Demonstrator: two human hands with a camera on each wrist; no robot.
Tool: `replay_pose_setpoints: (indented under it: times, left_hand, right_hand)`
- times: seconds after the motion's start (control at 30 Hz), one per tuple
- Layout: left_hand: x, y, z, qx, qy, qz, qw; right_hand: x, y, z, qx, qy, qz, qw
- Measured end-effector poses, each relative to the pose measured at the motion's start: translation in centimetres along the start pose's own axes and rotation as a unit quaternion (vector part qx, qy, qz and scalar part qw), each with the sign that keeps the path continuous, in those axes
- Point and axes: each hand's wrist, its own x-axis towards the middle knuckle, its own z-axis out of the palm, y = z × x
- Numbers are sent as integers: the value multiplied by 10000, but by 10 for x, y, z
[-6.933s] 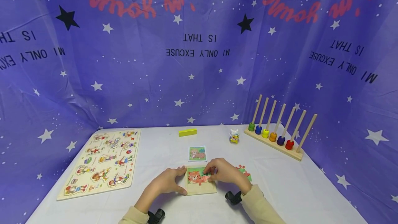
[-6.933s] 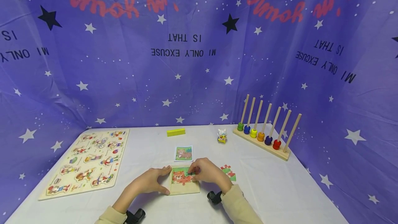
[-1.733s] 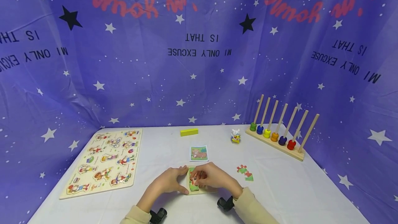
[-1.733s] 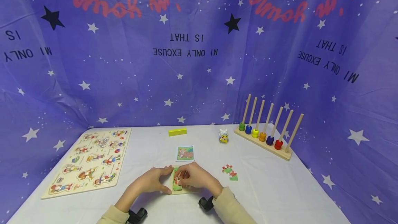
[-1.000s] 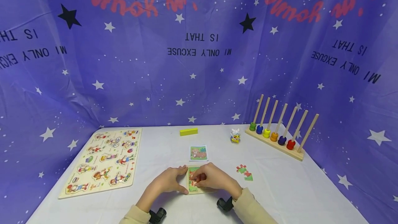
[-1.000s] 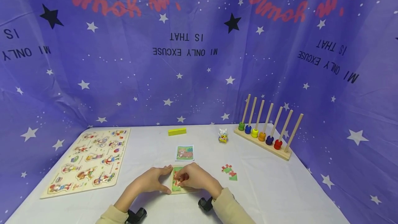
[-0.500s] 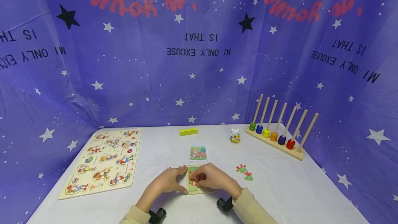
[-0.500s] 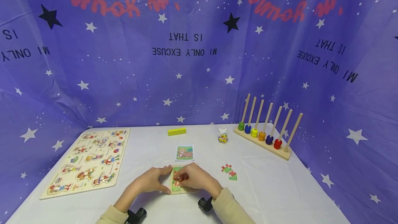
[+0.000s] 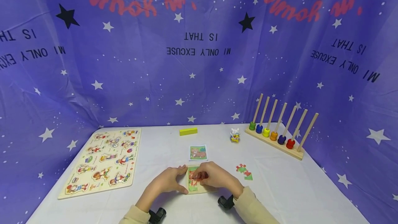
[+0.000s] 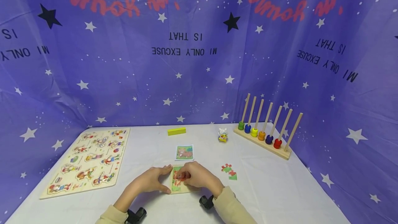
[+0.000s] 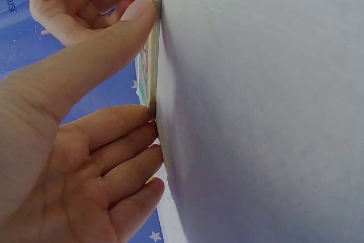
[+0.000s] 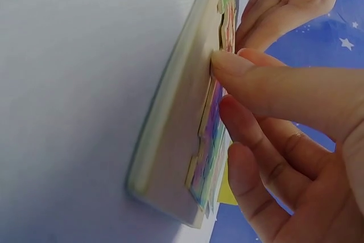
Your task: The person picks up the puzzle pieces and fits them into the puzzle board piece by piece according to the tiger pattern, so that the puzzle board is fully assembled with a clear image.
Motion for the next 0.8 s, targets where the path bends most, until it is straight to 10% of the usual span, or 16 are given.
replay_pose_setpoints:
  times: [0.8]
  left_hand:
    - [-2,1,-1,-89,24,24,10000]
  right_hand:
    - [3,5,6,197,251,38,9995]
